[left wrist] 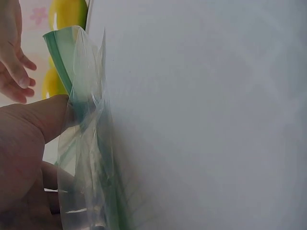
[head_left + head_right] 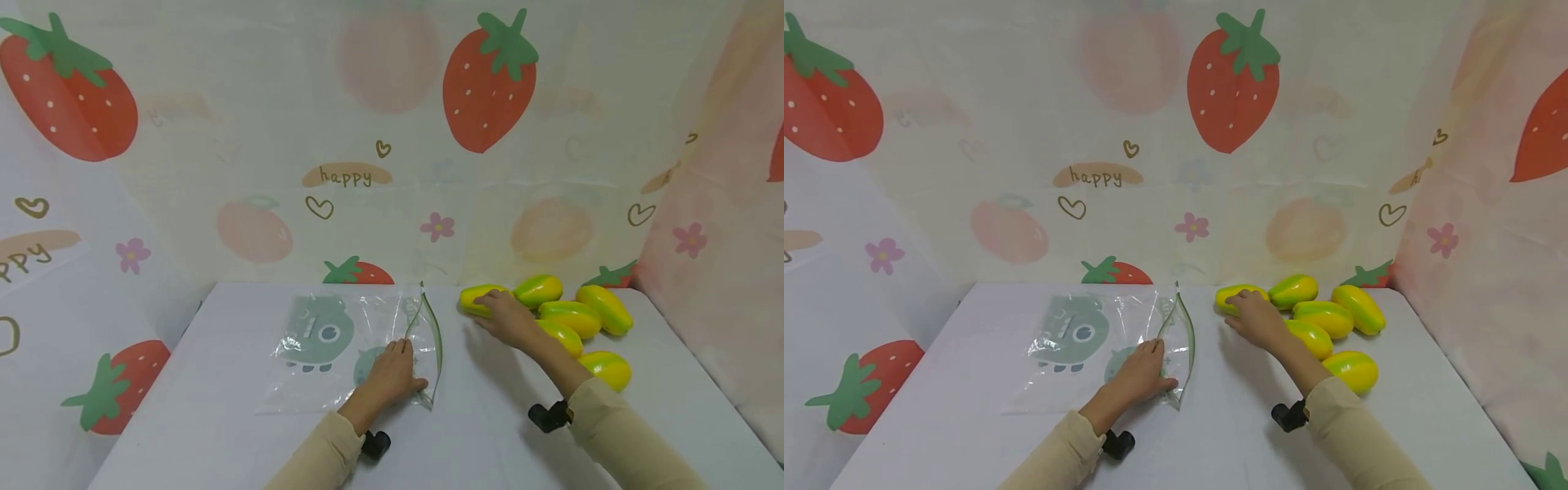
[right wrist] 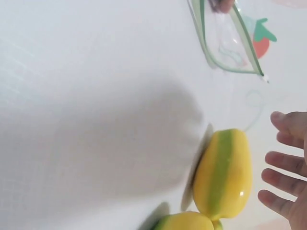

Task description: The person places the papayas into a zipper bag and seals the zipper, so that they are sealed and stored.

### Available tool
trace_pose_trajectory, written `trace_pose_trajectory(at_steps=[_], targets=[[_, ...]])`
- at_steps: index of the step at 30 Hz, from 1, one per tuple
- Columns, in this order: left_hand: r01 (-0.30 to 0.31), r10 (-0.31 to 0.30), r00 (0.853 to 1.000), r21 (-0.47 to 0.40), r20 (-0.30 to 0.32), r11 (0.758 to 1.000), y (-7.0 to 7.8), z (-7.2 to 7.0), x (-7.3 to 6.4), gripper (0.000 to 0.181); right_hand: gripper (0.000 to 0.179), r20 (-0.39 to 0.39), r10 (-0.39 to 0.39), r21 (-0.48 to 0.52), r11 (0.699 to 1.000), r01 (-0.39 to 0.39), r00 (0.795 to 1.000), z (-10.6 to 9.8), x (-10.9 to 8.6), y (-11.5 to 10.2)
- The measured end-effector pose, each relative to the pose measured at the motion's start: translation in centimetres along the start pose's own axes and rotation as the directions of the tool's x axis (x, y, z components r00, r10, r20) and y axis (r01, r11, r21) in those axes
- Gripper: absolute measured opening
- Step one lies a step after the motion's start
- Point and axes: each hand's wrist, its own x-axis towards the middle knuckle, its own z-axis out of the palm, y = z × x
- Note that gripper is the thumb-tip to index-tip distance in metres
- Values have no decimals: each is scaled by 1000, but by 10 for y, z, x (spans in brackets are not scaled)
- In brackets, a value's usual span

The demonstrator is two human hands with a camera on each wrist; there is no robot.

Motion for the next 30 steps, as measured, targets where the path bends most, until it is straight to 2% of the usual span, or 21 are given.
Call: trace_pose_trajectory(at_steps=[9,20,30], targets=[[-16,16,1000,15,1,1000,-2,2,1,85,39,-3,24,16,1000,-24,1000,-9,8,9],[-31,31,1000,39,1,999,-3,3,0,84,42,0,30,21,999,-30,1000,-7,20,19],[-35,35,999,60,-3,998,-3,2,0,84,42,45,39,-9,999,-38,998,-7,32,24]])
